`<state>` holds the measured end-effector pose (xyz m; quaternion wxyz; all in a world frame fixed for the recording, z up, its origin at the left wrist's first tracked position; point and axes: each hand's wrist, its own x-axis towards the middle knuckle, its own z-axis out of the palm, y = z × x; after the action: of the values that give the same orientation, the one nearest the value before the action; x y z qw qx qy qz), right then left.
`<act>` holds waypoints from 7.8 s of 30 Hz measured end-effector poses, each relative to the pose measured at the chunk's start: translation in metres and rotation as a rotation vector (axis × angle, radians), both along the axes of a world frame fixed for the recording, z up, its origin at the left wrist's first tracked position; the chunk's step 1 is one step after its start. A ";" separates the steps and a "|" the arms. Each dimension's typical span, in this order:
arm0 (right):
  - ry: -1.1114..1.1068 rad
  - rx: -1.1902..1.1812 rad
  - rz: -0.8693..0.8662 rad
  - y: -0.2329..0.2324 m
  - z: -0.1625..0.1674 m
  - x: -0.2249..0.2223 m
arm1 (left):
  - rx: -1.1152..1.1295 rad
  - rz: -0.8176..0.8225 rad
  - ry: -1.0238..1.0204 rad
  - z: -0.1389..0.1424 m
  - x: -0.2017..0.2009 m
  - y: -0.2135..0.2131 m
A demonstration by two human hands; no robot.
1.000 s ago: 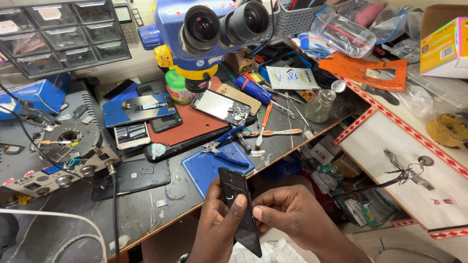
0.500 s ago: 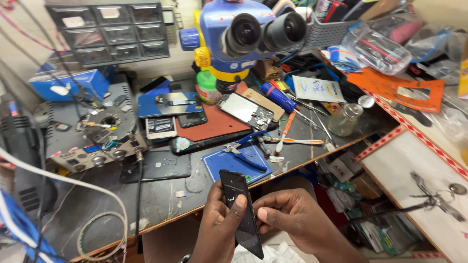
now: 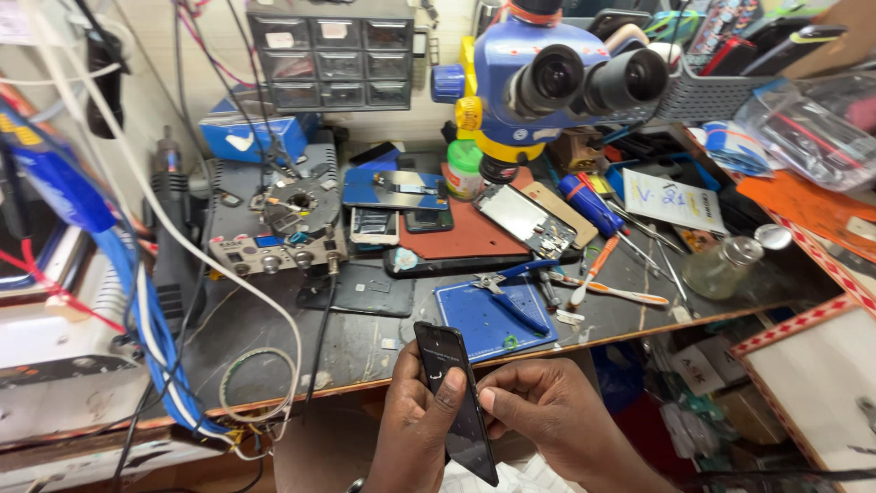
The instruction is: The person repairs a smartphone at a workbench. They hold and turn the phone, open it to expose the battery and internal board, use pliers on small components, and handle the disassembled parts and other phone bodies on the bench.
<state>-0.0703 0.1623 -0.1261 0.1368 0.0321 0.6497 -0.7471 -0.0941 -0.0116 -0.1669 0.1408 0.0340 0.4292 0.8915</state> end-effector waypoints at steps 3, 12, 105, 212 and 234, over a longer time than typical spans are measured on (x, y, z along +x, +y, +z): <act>0.015 0.011 0.039 0.007 0.002 -0.003 | 0.020 0.033 -0.001 0.002 0.003 0.007; 0.014 0.055 0.086 0.025 0.009 -0.010 | 0.023 0.110 0.025 0.005 0.006 0.027; 0.028 0.097 0.095 0.018 0.046 -0.015 | 0.036 0.173 -0.068 0.037 0.000 0.033; 0.708 1.325 -0.045 0.066 -0.064 -0.308 | -0.373 -0.146 0.073 -0.046 -0.317 -0.005; 0.610 0.990 -0.393 0.081 -0.060 -0.260 | -0.221 -0.140 0.115 -0.049 -0.279 -0.017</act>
<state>-0.3307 0.2431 -0.1856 -0.2269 -0.0044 0.9114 -0.3433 -0.3731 -0.0286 -0.2160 0.1805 0.0994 0.5286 0.8235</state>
